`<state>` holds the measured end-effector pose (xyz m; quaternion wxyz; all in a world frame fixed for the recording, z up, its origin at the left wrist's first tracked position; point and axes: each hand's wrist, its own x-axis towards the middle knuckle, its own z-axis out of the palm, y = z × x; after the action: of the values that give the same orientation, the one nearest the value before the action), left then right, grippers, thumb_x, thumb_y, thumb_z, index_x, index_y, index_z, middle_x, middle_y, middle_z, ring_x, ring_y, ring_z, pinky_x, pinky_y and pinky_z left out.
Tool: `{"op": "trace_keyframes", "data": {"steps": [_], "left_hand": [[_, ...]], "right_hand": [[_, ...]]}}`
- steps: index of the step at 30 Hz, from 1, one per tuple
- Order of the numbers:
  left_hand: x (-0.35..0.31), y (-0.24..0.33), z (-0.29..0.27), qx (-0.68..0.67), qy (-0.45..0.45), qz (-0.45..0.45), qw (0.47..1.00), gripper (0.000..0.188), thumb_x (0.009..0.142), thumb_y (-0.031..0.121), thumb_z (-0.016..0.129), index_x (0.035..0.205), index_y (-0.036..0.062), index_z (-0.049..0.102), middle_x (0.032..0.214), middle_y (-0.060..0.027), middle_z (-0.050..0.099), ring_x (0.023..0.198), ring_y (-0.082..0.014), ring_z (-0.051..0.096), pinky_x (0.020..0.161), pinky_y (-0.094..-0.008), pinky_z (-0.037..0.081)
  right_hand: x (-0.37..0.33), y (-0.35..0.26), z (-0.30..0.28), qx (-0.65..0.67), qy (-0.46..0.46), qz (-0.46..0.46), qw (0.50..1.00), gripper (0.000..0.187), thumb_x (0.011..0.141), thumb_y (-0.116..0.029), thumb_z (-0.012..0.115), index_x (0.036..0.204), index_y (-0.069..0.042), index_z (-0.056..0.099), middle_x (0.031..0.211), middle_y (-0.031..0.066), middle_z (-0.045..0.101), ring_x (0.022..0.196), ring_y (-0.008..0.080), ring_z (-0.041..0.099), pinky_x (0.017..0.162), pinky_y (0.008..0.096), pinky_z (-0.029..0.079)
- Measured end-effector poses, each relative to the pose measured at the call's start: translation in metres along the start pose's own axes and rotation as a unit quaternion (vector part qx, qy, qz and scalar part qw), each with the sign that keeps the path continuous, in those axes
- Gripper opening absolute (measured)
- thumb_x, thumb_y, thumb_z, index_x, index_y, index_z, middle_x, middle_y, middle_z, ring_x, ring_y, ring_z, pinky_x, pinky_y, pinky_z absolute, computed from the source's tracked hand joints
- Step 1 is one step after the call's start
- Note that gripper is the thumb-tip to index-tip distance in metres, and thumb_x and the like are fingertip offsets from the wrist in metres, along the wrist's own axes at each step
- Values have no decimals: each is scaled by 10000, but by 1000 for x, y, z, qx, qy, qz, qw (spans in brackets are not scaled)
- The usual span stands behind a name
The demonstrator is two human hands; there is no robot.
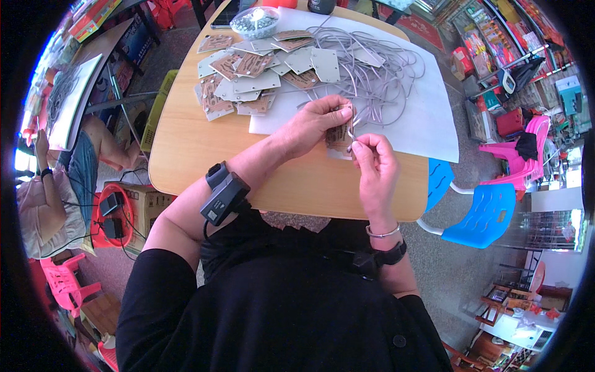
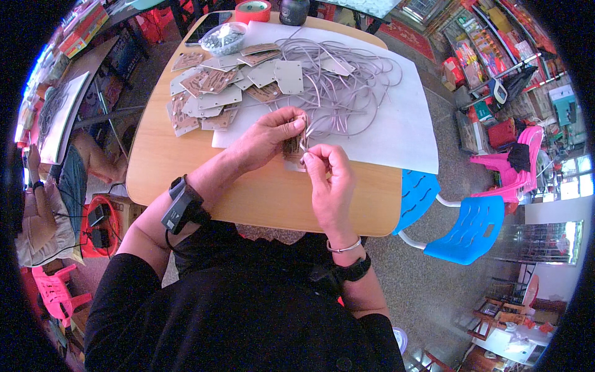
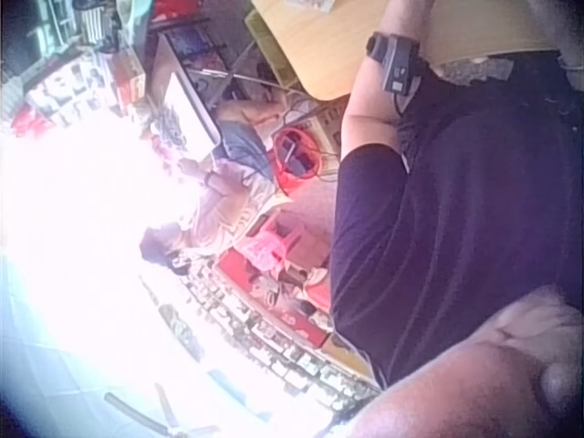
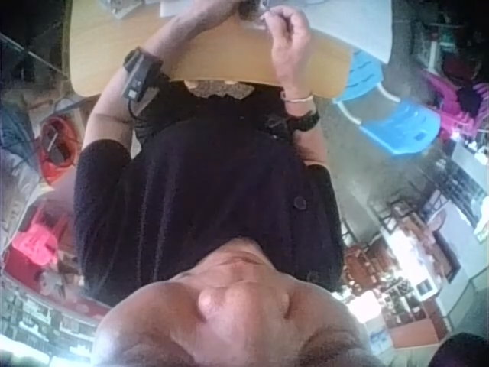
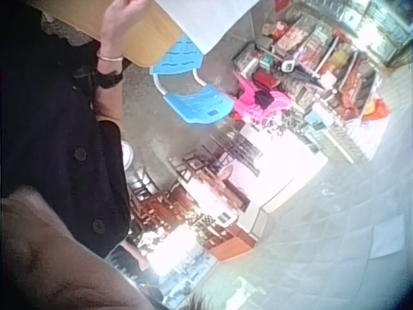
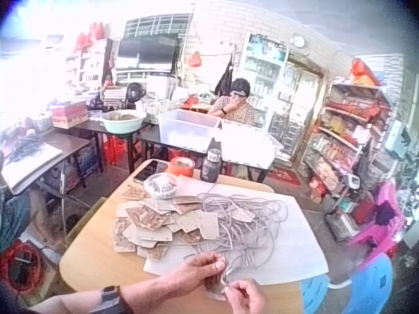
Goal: Threading a cord through pre-punched holes in small leather or synthetic shoe component pieces to lace them together.
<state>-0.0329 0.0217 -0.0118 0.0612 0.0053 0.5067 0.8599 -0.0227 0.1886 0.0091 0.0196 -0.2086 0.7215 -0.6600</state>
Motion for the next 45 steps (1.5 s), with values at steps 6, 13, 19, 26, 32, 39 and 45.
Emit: {"op": "trace_keyframes", "data": {"steps": [6, 13, 19, 26, 32, 39, 45], "left_hand": [[-2, 1, -6, 13, -56, -8, 998, 276, 884, 134, 604, 1128, 60, 498, 917, 27, 528, 868, -76, 523, 783, -239, 461], [2, 1, -5, -11, -29, -9, 999, 280, 880, 97, 597, 1135, 53, 488, 925, 26, 532, 859, -77, 526, 763, -239, 465], [3, -1, -10, 44, -62, 23, 997, 229, 890, 85, 579, 1107, 65, 507, 904, 32, 535, 840, -65, 515, 755, -225, 462], [0, 4, -3, 131, -25, 47, 990, 194, 885, 82, 585, 1069, 68, 525, 901, 37, 552, 827, -57, 513, 734, -228, 464], [-2, 6, -4, 170, -36, 22, 985, 213, 868, 98, 615, 1062, 57, 540, 885, 25, 575, 823, -66, 535, 715, -227, 459], [-3, 6, 3, 206, -69, -7, 976, 261, 856, 119, 637, 1086, 48, 536, 884, -2, 593, 814, -85, 556, 712, -250, 464], [-8, 4, 5, 191, -129, -60, 971, 246, 875, 124, 606, 1095, 46, 527, 865, -6, 591, 790, -88, 560, 692, -255, 466]], "right_hand": [[1, -1, -3, 98, 19, 69, 993, 75, 887, -87, 585, 925, -24, 575, 772, -5, 581, 650, 39, 513, 577, 182, 424], [0, 2, -10, 117, -13, 119, 986, 110, 889, -108, 578, 957, -22, 573, 783, 7, 597, 610, 59, 529, 559, 196, 438], [-1, 0, -5, 130, -22, 113, 985, 103, 915, -131, 531, 903, -30, 541, 764, 9, 575, 632, 71, 529, 592, 204, 440], [1, 2, 0, 110, -6, 69, 991, 119, 927, -147, 514, 894, -34, 530, 757, 8, 559, 638, 68, 506, 606, 200, 419], [10, -2, -9, 131, -28, 133, 982, 169, 914, -210, 552, 892, -43, 545, 756, -5, 546, 655, 61, 488, 609, 197, 402], [25, 17, -14, 275, 13, 196, 941, 141, 843, -198, 642, 837, -67, 589, 749, -9, 555, 621, 64, 475, 587, 205, 391], [44, 28, -29, 355, 101, 157, 916, 108, 843, -125, 628, 838, -22, 595, 730, 2, 544, 605, 66, 469, 559, 214, 402]]}}
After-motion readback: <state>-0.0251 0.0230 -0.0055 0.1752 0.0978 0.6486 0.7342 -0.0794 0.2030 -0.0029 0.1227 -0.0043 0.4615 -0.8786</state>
